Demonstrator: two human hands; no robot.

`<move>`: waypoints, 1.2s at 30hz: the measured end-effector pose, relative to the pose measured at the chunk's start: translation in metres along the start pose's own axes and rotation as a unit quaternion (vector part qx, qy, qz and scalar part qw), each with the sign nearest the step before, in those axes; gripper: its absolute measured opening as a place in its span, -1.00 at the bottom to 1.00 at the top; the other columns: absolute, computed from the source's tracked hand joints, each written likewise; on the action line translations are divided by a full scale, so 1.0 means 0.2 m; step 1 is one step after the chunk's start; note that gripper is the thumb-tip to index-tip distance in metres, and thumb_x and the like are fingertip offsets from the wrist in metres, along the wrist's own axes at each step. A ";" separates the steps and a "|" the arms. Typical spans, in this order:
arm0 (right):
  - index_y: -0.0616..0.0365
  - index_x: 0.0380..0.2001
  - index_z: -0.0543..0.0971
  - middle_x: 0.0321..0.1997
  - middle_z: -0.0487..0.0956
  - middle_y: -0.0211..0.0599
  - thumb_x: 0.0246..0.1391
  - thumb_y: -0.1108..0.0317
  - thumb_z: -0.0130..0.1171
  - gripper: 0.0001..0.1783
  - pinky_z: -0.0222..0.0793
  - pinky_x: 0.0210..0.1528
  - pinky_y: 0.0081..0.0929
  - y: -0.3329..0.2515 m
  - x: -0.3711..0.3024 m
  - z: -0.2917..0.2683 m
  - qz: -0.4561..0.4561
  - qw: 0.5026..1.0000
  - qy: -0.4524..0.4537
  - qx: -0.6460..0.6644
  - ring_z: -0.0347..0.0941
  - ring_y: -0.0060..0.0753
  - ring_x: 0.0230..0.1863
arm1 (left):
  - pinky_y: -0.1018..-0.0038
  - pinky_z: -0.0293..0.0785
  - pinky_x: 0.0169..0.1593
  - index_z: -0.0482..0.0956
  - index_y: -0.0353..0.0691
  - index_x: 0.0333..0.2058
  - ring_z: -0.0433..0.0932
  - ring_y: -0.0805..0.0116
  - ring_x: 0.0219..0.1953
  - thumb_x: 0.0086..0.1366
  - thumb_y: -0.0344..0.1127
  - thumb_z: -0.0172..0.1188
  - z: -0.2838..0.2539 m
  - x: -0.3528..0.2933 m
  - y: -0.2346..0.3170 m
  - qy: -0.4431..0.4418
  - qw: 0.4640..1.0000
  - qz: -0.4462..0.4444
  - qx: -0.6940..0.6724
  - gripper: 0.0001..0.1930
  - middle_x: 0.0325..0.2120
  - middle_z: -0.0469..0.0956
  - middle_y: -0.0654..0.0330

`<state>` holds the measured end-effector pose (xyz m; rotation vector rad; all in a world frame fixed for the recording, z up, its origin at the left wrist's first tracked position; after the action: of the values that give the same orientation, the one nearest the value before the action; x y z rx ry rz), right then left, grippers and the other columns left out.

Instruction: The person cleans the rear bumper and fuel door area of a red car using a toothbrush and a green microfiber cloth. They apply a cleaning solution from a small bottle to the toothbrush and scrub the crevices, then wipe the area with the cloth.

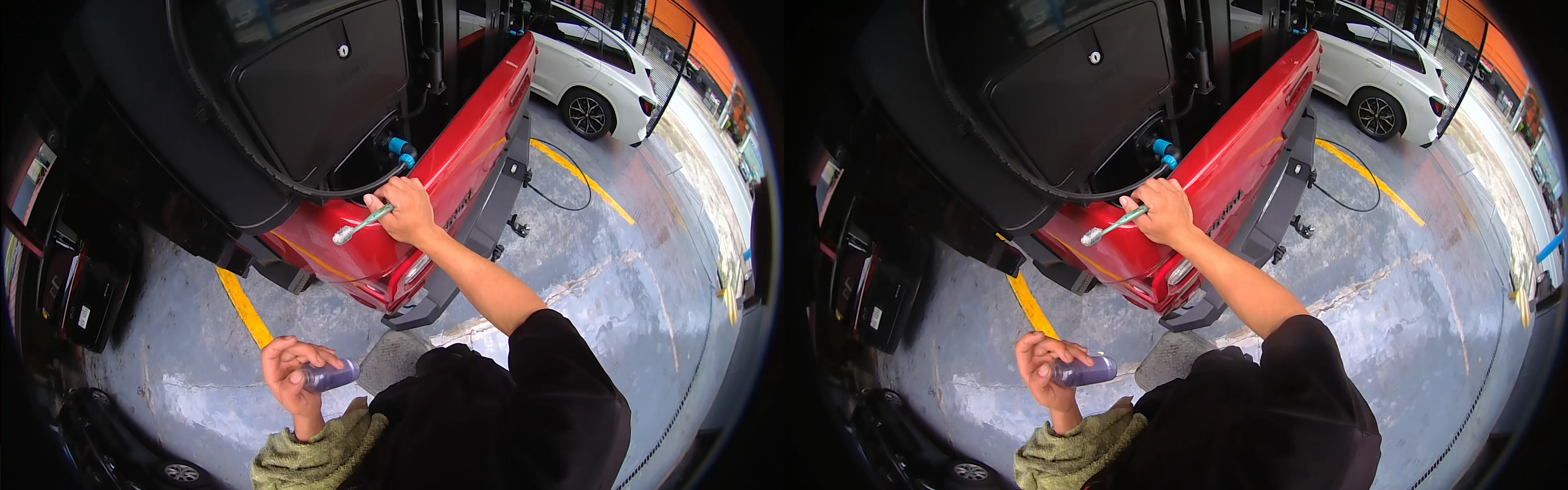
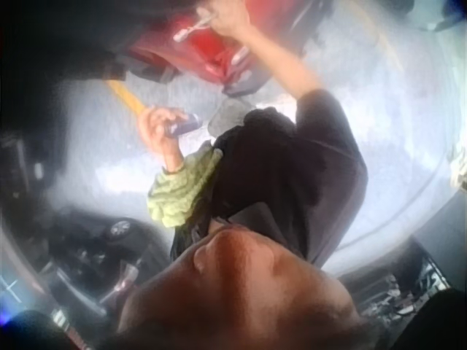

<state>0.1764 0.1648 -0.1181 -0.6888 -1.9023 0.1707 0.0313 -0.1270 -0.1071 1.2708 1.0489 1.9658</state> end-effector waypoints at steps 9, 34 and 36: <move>0.13 -0.50 0.60 -0.51 0.48 -0.32 0.15 0.14 0.35 -0.69 0.22 -0.28 -0.26 -0.01 0.00 -0.03 -0.027 0.998 -0.007 0.051 0.41 -0.22 -0.40 | 0.10 0.63 -0.15 0.31 -0.34 0.10 0.67 0.01 -0.47 0.28 -0.15 0.19 0.05 -0.03 -0.03 -0.048 0.996 -0.049 -0.049 -0.48 -0.47 0.55 0.00; 0.14 -0.05 0.61 -0.17 0.57 -0.20 0.21 0.36 0.25 -0.74 0.45 -0.04 -0.19 -0.60 -0.28 -1.04 0.000 0.918 -0.363 0.159 0.53 -0.07 -0.10 | 0.38 0.62 -0.38 0.25 -0.35 0.09 0.64 0.22 -0.47 0.29 0.52 0.00 0.33 -0.07 -0.10 -0.147 0.977 -0.139 -0.063 -0.10 -0.46 0.54 0.04; 0.10 -0.05 0.66 -0.19 0.57 -0.26 0.19 0.35 0.28 -0.73 0.44 -0.01 -0.23 -0.55 -0.27 -1.12 -0.018 0.933 -0.342 0.114 0.53 -0.16 -0.11 | 0.39 0.61 -0.38 0.25 -0.36 0.10 0.64 0.23 -0.48 0.26 0.54 0.00 0.38 -0.04 -0.13 -0.163 0.975 -0.142 -0.054 -0.07 -0.44 0.56 0.03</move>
<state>0.3475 0.0026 -0.0180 -0.4616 -2.4985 0.6696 0.1060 -0.0964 -0.1141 1.2533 0.8900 1.5178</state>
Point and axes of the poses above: each hand's wrist, its own x-axis towards the middle knuckle, its own z-axis out of the palm, y = z × x, the point moved 7 cm from there along x, towards the middle knuckle
